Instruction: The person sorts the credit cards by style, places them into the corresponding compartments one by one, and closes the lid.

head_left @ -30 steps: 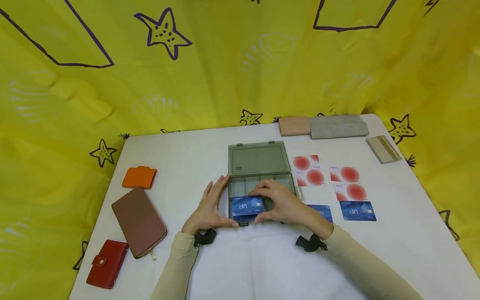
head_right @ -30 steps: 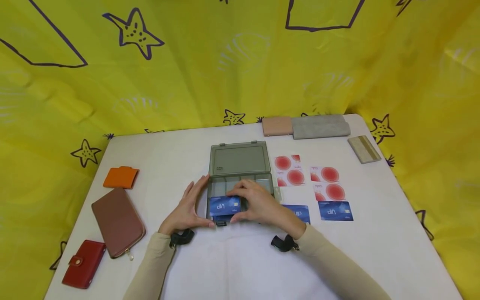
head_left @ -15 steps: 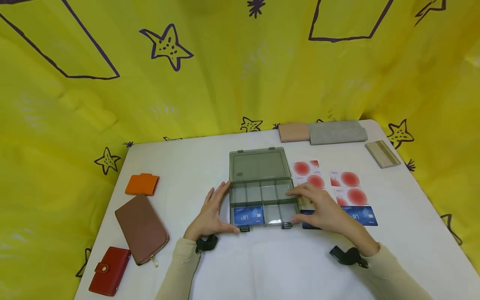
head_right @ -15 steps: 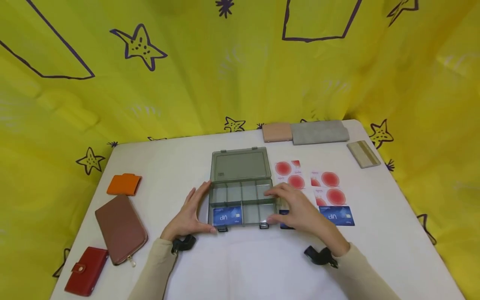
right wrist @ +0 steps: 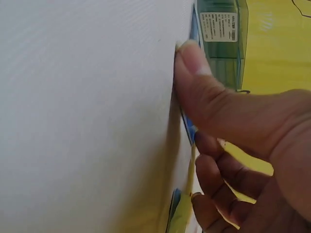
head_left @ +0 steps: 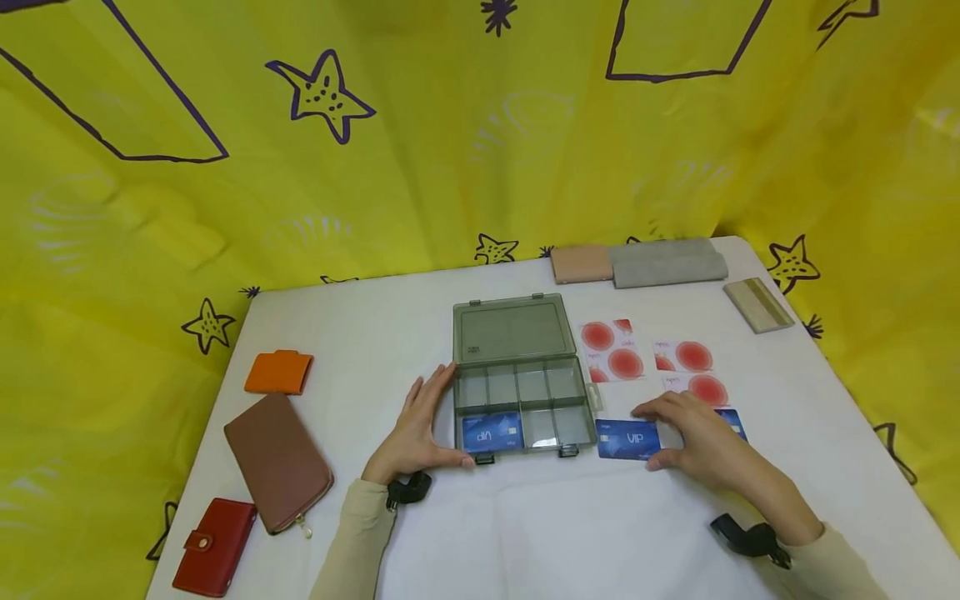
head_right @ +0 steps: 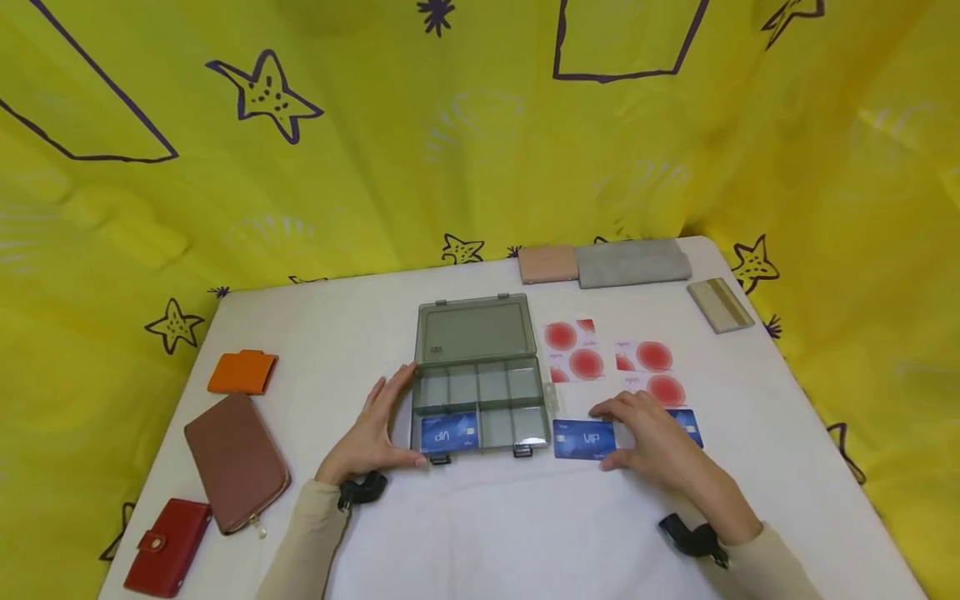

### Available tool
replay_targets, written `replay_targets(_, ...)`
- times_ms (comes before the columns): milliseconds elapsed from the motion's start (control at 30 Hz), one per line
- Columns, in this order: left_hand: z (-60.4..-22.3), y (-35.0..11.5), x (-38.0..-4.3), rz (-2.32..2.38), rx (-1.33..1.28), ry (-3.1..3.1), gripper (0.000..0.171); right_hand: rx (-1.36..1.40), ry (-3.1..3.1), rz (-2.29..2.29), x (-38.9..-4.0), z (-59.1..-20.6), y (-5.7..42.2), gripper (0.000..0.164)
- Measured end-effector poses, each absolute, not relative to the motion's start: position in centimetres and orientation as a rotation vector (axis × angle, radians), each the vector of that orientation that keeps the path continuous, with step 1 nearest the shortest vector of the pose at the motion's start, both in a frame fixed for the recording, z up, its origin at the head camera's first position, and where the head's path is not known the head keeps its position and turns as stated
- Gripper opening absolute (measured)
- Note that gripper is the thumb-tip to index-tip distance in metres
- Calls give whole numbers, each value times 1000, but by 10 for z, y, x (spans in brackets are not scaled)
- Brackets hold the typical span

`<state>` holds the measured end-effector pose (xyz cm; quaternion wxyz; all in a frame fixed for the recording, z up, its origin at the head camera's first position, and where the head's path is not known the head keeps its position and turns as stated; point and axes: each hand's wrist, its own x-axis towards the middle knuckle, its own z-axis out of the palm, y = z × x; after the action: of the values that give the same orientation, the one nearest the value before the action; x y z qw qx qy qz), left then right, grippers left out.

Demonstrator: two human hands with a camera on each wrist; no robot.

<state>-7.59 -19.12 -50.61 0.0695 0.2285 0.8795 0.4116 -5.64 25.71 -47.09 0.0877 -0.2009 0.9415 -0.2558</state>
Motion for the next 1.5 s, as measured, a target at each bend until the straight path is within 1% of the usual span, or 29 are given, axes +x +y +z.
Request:
replay_targets(167, -505, -192, -76, 1239, 706, 2663, 142, -601, 2828, -743, -59, -470, 254, 57)
replay_targets(367, -504, -193, -77, 1226, 683, 2666, 143, -623, 2868, -759, -59, -471, 253, 31)
replay_targets(433, -504, -192, -77, 1222, 672, 2662, 143, -623, 2857, -792, -60, -470, 253, 27)
replay_targets(467, -504, -192, -77, 1222, 669, 2661, 143, -624, 2842, -831, -61, -470, 253, 30)
replay_targets(567, -504, -192, -77, 1223, 670, 2660, 142, -683, 2843, -1006, -66, -467, 254, 43)
replay_targets(633, -504, -191, -77, 1222, 677, 2665, 142, -727, 2852, -1159, -72, -465, 254, 48)
replay_targets(667, -505, -191, -77, 1220, 682, 2669, 141, -739, 2866, -1220, -75, -464, 254, 50)
replay_targets(767, -506, -191, -76, 1211, 678, 2671, 142, -705, 2861, -1395, -83, -460, 250, 46)
replay_targets(933, -506, -191, -77, 1207, 663, 2670, 142, -631, 2685, -1632, -95, -453, 235, 53)
replay_targets(1133, -504, -191, -78, 1215, 684, 2675, 142, -630, 2538, -1683, -107, -453, 206, 48)
replay_targets(1267, -505, -192, -79, 1225, 704, 2674, 142, -719, 2369, -1710, -113, -458, 184, 54)
replay_targets(1433, -506, -191, -79, 1210, 691, 2678, 142, -856, 2303, -1592, -114, -463, 152, 63)
replay_targets(1500, -506, -191, -79, 1202, 679, 2681, 143, -883, 2310, -1547, -111, -464, 138, 65)
